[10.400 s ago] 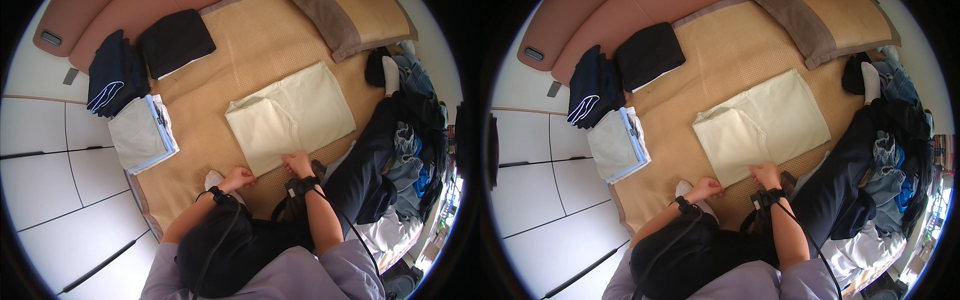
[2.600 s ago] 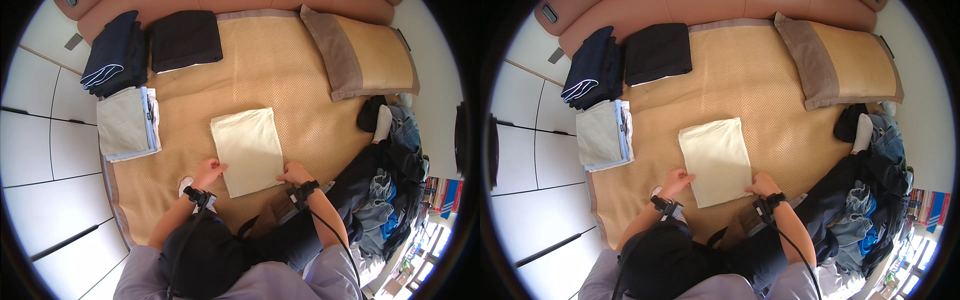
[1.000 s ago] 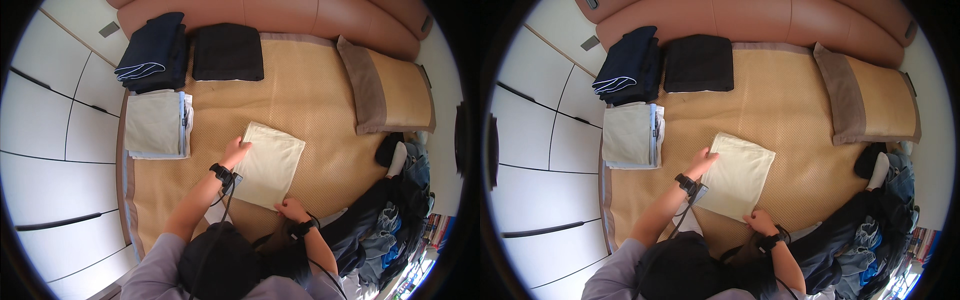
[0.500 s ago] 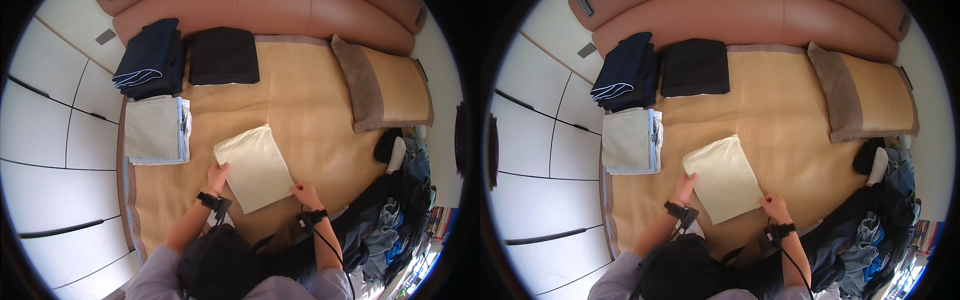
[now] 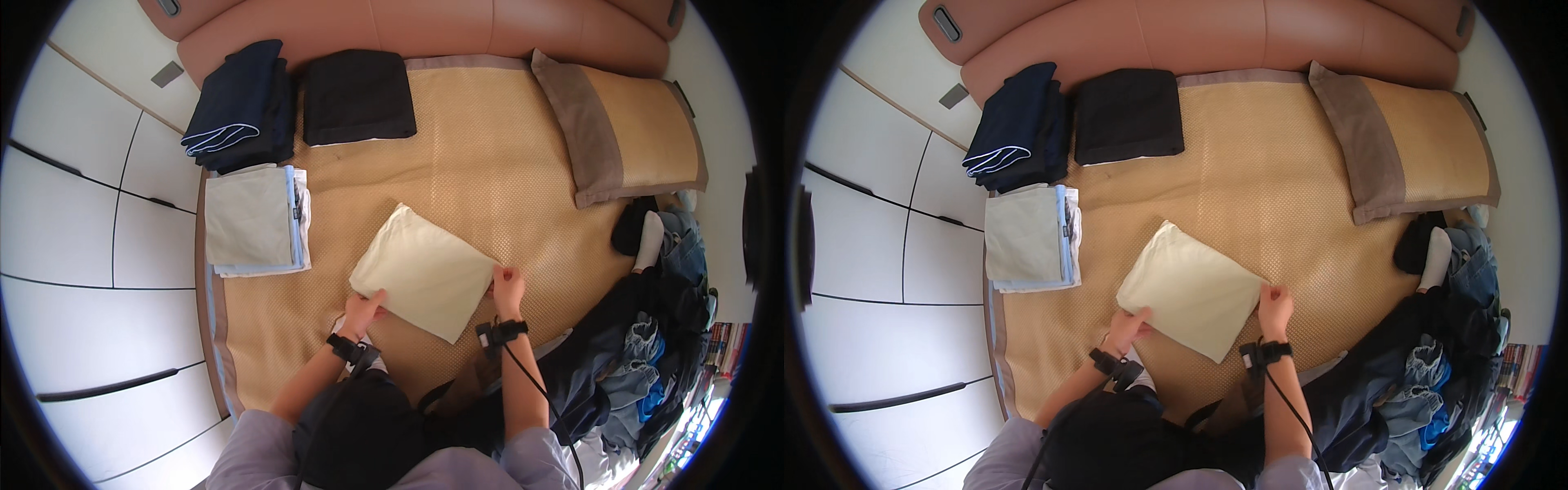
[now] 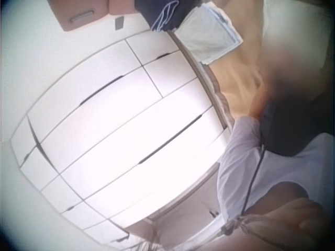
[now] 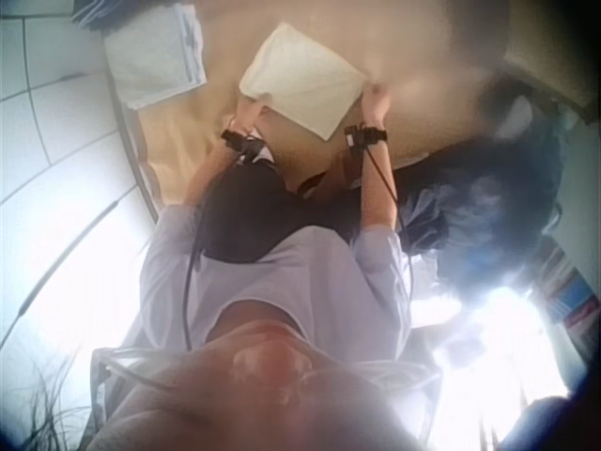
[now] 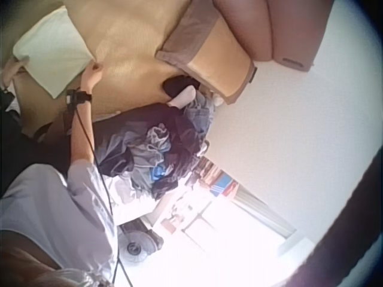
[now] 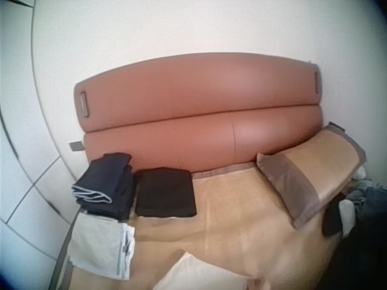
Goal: The person folds black trousers, a light-colored t-shirt, and a light-blue garment on a bed and places them in a stack.
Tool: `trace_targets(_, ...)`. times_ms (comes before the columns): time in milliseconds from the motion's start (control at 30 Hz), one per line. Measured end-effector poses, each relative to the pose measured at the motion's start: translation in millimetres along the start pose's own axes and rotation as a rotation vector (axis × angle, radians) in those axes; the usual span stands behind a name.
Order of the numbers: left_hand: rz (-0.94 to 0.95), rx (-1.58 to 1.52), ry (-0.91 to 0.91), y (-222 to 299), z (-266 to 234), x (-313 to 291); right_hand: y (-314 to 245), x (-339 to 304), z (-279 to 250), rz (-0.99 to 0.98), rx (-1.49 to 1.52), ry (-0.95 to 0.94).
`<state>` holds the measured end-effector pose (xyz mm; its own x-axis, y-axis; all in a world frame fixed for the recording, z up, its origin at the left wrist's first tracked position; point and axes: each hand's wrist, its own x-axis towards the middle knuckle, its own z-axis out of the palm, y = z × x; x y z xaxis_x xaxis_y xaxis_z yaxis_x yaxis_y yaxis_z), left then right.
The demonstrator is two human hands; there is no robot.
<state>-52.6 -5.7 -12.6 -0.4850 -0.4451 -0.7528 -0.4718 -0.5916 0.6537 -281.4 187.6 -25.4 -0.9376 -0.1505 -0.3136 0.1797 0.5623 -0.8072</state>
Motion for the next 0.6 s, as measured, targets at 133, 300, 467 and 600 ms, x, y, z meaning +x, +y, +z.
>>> trace_targets(133, 0.719, 0.289, 0.56, 16.6, -4.6, -1.5, -16.8, -62.5, 6.6, 0.287, 0.119, -0.023)
trace_targets(300, 1.119, 1.212, 0.367, 92.9, 27.4, 1.1, -46.9, -106.8, 10.2, -0.582, -0.449, 0.018)
trace_targets(467, 1.173, 1.599, -0.078, 100.4, 60.6, 46.1, -49.6, -75.6, 40.3, -0.758, -0.628, -0.083)
trace_targets(600, 1.094, 1.661, -0.047, 91.9, 50.0, 63.2, -32.4, -54.9, 38.6, -0.766, -0.707, -0.132)
